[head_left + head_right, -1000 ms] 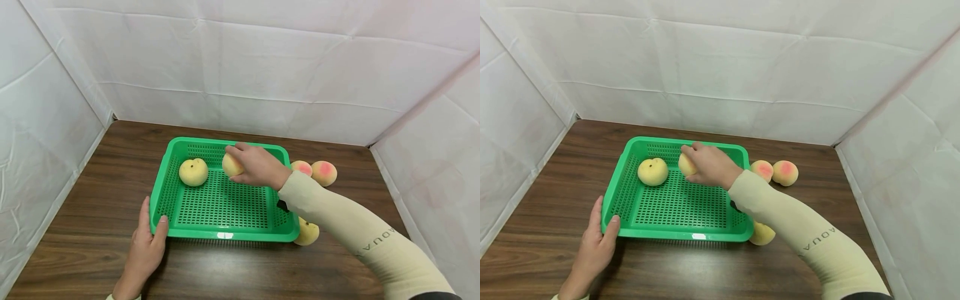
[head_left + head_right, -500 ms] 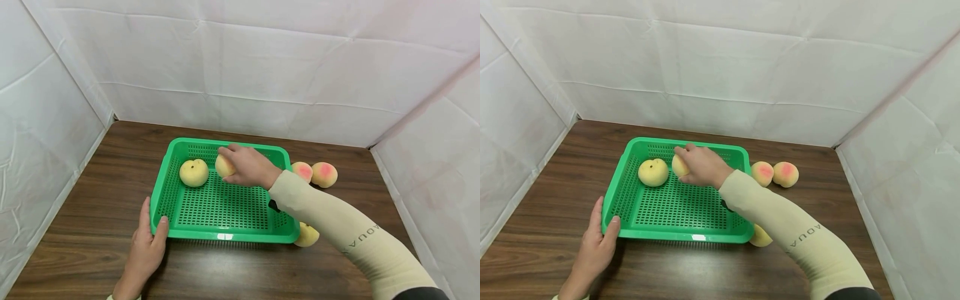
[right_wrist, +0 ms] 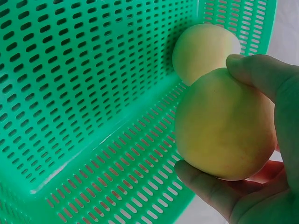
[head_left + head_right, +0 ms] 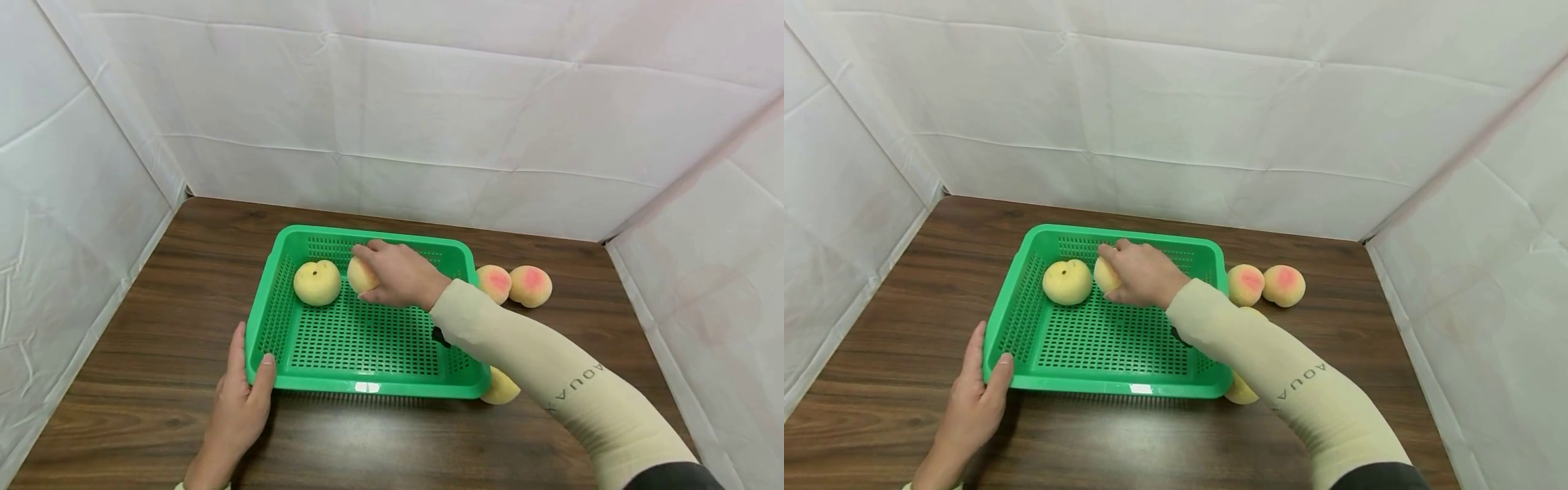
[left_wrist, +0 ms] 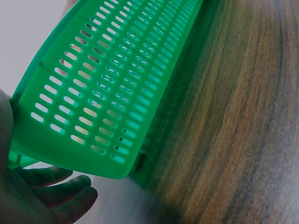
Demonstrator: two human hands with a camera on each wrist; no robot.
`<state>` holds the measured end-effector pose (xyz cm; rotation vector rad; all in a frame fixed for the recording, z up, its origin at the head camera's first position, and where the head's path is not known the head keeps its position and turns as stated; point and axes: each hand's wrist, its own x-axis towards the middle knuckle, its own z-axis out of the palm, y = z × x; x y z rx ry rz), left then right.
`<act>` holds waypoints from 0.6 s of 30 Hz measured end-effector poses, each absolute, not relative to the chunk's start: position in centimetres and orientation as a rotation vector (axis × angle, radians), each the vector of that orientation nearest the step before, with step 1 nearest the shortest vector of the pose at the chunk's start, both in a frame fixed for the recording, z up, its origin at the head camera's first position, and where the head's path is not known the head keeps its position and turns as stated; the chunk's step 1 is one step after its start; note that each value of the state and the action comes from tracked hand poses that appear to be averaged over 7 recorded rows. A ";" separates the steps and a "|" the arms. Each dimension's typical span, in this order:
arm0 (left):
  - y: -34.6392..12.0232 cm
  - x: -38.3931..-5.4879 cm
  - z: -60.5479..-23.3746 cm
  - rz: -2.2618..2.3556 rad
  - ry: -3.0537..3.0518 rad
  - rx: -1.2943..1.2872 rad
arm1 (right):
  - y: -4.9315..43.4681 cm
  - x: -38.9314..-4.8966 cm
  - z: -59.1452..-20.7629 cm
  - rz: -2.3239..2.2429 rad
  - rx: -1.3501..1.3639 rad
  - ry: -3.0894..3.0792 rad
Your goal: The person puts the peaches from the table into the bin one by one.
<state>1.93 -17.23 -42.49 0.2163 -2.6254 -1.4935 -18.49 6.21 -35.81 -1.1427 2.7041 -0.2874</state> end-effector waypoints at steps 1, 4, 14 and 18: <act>-17.2 1.9 -42.5 -1.495 -2.624 0.216 | 6.1 -18.5 -35.9 -0.291 -1.141 2.702; -17.2 1.9 -42.4 -1.499 -2.622 0.216 | 5.8 -18.6 -36.1 -0.282 -1.137 2.692; -17.2 2.1 -42.1 -1.515 -2.630 0.223 | 5.1 -18.7 -37.0 -0.224 -1.079 2.659; -17.2 2.0 -42.2 -1.526 -2.630 0.211 | 5.2 -18.8 -37.5 -0.200 -1.048 2.656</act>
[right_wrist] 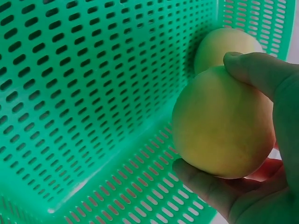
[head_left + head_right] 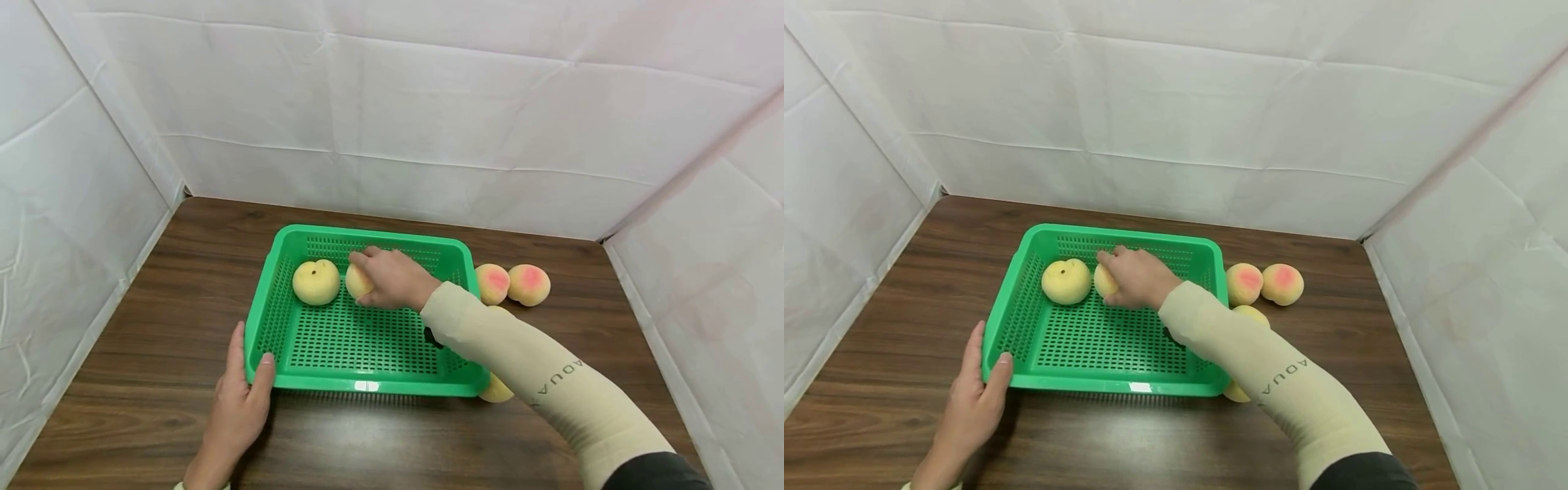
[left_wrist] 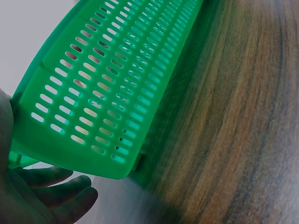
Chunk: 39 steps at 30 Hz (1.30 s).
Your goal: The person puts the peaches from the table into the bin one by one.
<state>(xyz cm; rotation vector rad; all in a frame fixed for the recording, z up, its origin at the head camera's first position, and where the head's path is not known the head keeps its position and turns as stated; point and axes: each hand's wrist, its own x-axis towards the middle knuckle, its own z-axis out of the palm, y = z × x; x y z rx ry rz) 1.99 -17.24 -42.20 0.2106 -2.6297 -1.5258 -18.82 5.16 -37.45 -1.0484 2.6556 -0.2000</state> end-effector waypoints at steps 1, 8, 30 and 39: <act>-17.3 2.0 -42.2 -1.524 -2.629 0.210 | 5.2 -18.8 -37.5 -0.199 -1.045 2.652; -17.2 2.0 -42.2 -1.511 -2.632 0.217 | 5.1 -18.9 -38.0 -0.186 -1.043 2.619; -17.0 2.2 -42.2 -1.523 -2.639 0.279 | 5.0 -18.5 -40.4 -0.171 -1.019 2.584; -17.1 2.1 -42.3 -1.508 -2.635 0.264 | 5.2 -18.8 -40.9 -0.194 -1.018 2.615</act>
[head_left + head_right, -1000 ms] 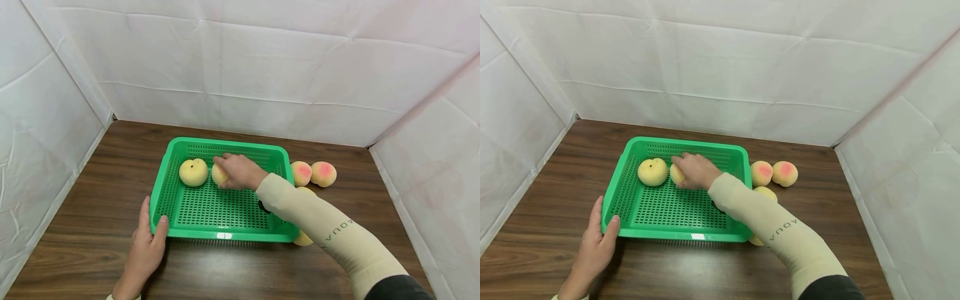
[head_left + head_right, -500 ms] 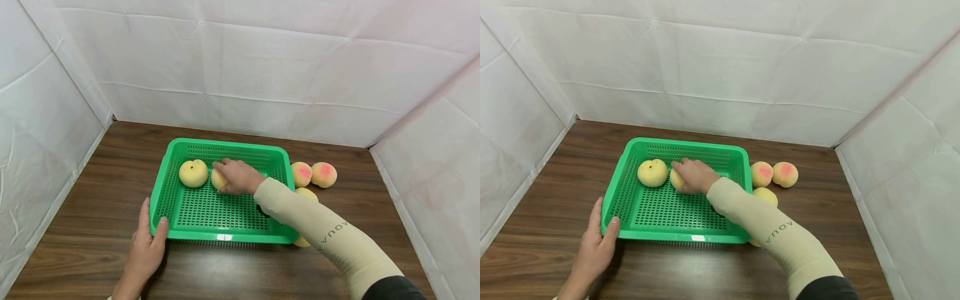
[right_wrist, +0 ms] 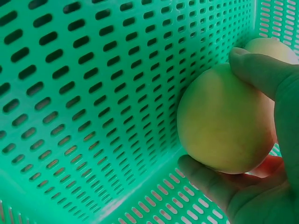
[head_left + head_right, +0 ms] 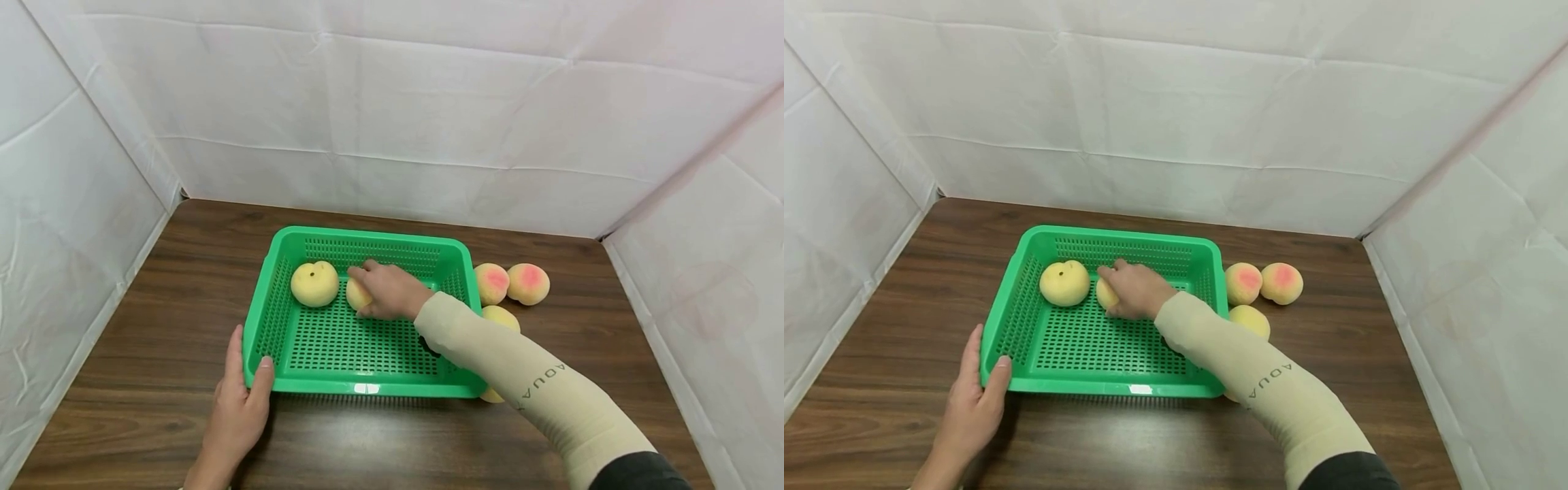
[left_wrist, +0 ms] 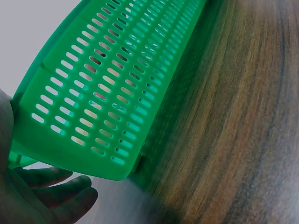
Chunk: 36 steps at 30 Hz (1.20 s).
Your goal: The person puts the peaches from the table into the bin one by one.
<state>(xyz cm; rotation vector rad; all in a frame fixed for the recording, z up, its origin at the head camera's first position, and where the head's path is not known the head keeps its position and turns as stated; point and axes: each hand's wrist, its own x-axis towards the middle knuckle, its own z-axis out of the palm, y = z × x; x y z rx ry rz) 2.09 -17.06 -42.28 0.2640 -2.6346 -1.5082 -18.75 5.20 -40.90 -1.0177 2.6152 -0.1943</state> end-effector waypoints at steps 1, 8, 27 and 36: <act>-17.0 2.1 -42.3 -1.508 -2.633 0.265 | 5.2 -18.8 -40.9 -0.195 -1.015 2.614; -17.1 2.1 -42.3 -1.518 -2.627 0.252 | 5.3 -18.9 -41.0 -0.230 -0.993 2.610; -17.0 2.1 -42.2 -1.544 -2.628 0.294 | 5.5 -18.6 -39.8 -0.226 -0.982 2.604; -17.0 2.2 -42.0 -1.548 -2.633 0.279 | 6.1 -18.3 -39.0 -0.227 -1.018 2.619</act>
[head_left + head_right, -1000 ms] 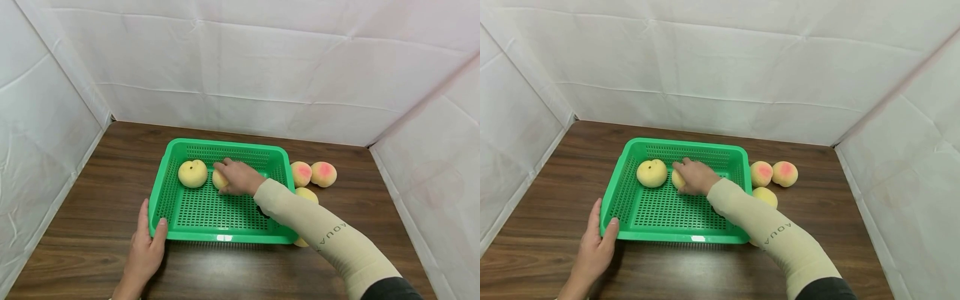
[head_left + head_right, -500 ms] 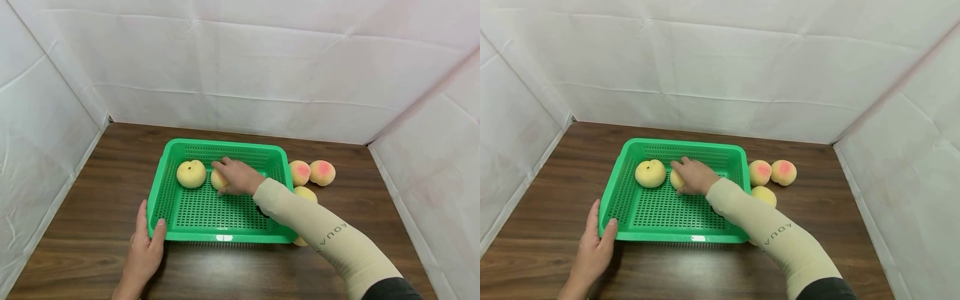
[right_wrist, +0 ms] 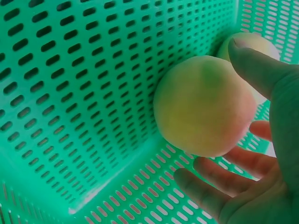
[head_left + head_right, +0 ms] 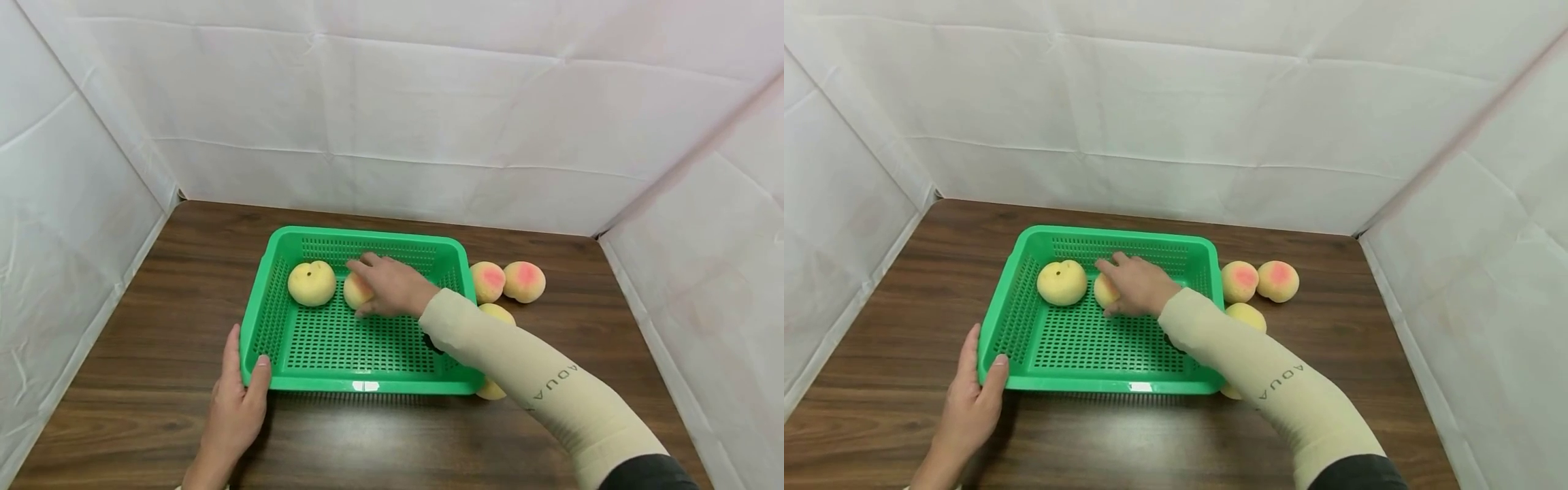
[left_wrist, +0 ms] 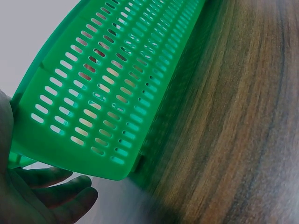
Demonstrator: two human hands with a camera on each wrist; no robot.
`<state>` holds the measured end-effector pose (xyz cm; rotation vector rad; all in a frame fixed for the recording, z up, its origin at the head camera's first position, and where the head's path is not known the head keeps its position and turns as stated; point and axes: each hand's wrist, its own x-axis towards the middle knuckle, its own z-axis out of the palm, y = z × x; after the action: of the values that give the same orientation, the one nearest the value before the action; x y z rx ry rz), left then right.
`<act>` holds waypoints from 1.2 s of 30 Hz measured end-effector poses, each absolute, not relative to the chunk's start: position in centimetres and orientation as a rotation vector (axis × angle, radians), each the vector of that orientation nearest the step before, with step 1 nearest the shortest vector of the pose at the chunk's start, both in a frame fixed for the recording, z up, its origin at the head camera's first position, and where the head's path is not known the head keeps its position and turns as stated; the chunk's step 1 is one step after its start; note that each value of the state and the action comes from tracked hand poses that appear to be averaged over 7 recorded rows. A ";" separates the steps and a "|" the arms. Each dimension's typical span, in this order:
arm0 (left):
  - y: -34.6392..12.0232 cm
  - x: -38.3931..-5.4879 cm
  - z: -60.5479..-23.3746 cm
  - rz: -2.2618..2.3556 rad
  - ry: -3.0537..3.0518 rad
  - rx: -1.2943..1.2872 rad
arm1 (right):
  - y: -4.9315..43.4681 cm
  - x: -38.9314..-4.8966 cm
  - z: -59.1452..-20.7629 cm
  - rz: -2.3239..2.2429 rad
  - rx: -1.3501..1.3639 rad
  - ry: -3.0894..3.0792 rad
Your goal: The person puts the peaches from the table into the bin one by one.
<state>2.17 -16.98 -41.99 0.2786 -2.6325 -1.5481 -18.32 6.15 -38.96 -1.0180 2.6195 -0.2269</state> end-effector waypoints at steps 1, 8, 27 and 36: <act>-17.0 2.2 -42.0 -1.549 -2.633 0.283 | 6.2 -18.3 -38.8 -0.227 -1.025 2.621; -17.0 2.0 -41.9 -1.558 -2.635 0.281 | 6.8 -18.1 -37.3 -0.233 -1.022 2.640; -17.4 2.1 -41.9 -1.551 -2.653 0.303 | 9.0 -17.3 -34.6 -0.241 -1.039 2.665; -17.2 2.0 -42.0 -1.551 -2.638 0.262 | 12.1 -17.3 -34.0 -0.270 -1.026 2.725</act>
<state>1.98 -17.21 -42.02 0.2624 -2.6383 -1.5512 -17.35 12.08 -33.98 -1.0261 2.7250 -0.2702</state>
